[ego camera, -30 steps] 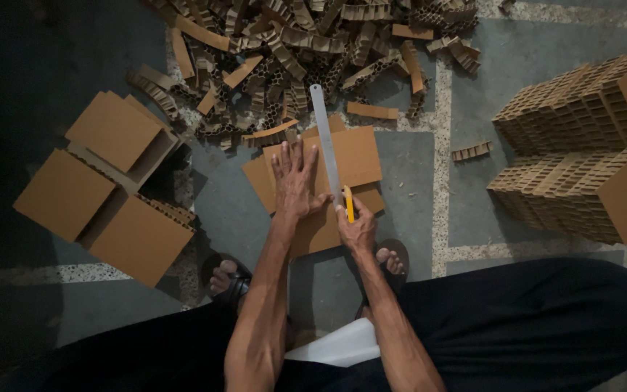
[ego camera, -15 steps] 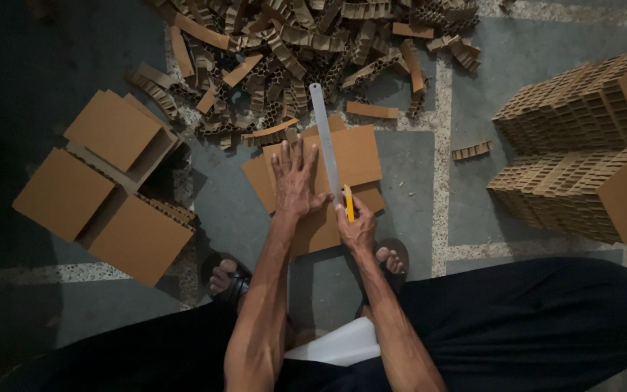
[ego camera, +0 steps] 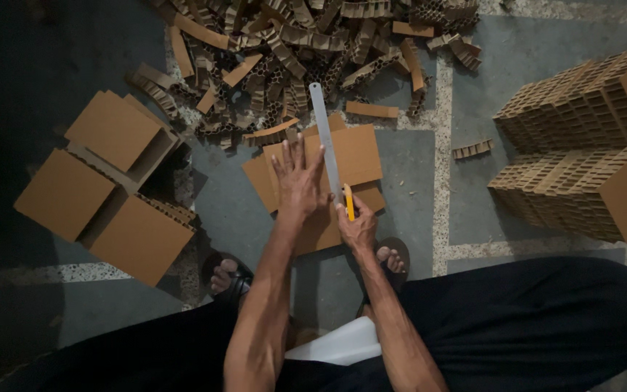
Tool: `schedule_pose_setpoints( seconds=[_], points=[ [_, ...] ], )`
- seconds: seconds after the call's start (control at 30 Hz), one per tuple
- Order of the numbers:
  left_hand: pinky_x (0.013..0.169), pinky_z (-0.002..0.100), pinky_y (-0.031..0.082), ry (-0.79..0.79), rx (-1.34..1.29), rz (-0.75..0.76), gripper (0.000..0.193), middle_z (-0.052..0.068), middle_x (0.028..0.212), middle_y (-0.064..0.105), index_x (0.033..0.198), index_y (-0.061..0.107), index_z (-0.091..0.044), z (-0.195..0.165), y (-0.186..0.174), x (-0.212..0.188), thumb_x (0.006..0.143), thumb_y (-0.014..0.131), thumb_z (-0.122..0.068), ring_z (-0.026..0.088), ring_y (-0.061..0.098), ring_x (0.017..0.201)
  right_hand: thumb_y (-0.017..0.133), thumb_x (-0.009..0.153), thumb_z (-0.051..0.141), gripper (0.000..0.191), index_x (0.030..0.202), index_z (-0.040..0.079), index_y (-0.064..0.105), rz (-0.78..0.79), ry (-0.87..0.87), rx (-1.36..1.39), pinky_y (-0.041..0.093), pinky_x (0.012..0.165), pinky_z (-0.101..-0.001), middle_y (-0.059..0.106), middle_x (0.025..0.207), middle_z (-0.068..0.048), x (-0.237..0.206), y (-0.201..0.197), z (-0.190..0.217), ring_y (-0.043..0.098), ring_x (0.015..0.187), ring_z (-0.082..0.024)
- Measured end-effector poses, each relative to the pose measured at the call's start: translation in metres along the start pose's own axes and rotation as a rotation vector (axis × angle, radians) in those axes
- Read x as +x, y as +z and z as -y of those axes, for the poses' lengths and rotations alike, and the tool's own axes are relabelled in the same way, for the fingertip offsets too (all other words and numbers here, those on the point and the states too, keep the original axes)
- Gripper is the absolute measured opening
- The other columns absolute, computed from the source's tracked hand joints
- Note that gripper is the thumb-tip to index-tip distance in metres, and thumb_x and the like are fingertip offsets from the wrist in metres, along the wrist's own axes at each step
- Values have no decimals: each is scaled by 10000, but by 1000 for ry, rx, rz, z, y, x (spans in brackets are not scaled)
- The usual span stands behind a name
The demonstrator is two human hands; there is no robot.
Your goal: The person sits on the floor and uses a utility knife and a metal ruler to cut rectangular pieces of corrugated cardboard into smaller strips. The person repeatedly measures, scores, and snaps the cardboard, then stacks the cut pieces.
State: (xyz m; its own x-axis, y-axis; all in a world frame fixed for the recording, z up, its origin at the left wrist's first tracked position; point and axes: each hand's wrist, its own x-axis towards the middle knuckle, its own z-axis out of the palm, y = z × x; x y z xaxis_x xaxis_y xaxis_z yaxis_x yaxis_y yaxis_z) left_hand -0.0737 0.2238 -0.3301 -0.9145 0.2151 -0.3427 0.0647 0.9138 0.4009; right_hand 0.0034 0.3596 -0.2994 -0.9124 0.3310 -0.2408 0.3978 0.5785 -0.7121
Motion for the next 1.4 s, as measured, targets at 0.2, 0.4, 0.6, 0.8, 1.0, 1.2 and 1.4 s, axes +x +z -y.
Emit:
schedule_pose_setpoints(
  seconds=[0.2, 0.4, 0.6, 0.8, 1.0, 1.2, 1.4],
  points=[
    [1191, 722, -25, -74, 115, 145, 1296, 137, 1683, -117, 1635, 154, -232, -16, 2, 7, 617, 859, -614, 423, -67, 1550, 714, 880, 290, 414, 1224, 61, 728, -12, -60, 27, 574, 729, -375, 771, 950, -159, 0, 0, 7, 748, 818, -255],
    [1194, 705, -28, 10, 230, 161, 1168, 94, 1711, 82, 1607, 231, -13, -22, 19, 14, 716, 796, -515, 399, 77, 1573, 739, 889, 370, 527, 1323, 81, 666, -48, 30, 25, 572, 771, -400, 763, 1014, -196, -3, -3, 14, 758, 877, -299],
    [1189, 710, -50, 73, 448, -56, 979, 104, 1709, 175, 1595, 286, -47, -19, 19, 12, 799, 725, -412, 407, 124, 1559, 604, 1056, 305, 484, 1472, 58, 579, -74, -245, 38, 573, 898, -394, 726, 1205, -247, 10, -14, 20, 734, 1082, -362],
    [1163, 693, -66, 7, 403, 220, 1055, 76, 1717, 115, 1646, 174, -83, -20, 9, 9, 809, 709, -439, 394, 69, 1566, 727, 883, 272, 637, 1423, 7, 518, 14, -262, 177, 590, 809, -388, 738, 1136, -228, 34, -8, 36, 758, 969, -334],
    [1205, 716, -64, 27, 296, 89, 988, 61, 1731, 83, 1635, 177, -93, -16, 21, 9, 877, 669, -493, 392, 77, 1580, 499, 958, 280, 563, 1493, 105, 524, 251, 103, 37, 599, 746, -413, 775, 942, -170, 47, -7, 38, 774, 778, -354],
    [1191, 691, -62, 35, 352, 107, 974, 68, 1724, 62, 1643, 156, -102, -15, 19, 6, 877, 664, -424, 410, 64, 1568, 500, 936, 191, 655, 1564, 48, 383, 190, -185, -207, 556, 675, -501, 669, 894, -318, 54, -5, 41, 705, 740, -458],
    [1186, 695, -55, 36, 347, 93, 947, 69, 1726, 57, 1633, 167, -112, -17, 16, 4, 875, 661, -392, 418, 70, 1562, 467, 937, 207, 639, 1555, 63, 393, 271, -144, -207, 557, 733, -520, 668, 924, -346, 52, -11, 54, 708, 817, -479]
  ],
)
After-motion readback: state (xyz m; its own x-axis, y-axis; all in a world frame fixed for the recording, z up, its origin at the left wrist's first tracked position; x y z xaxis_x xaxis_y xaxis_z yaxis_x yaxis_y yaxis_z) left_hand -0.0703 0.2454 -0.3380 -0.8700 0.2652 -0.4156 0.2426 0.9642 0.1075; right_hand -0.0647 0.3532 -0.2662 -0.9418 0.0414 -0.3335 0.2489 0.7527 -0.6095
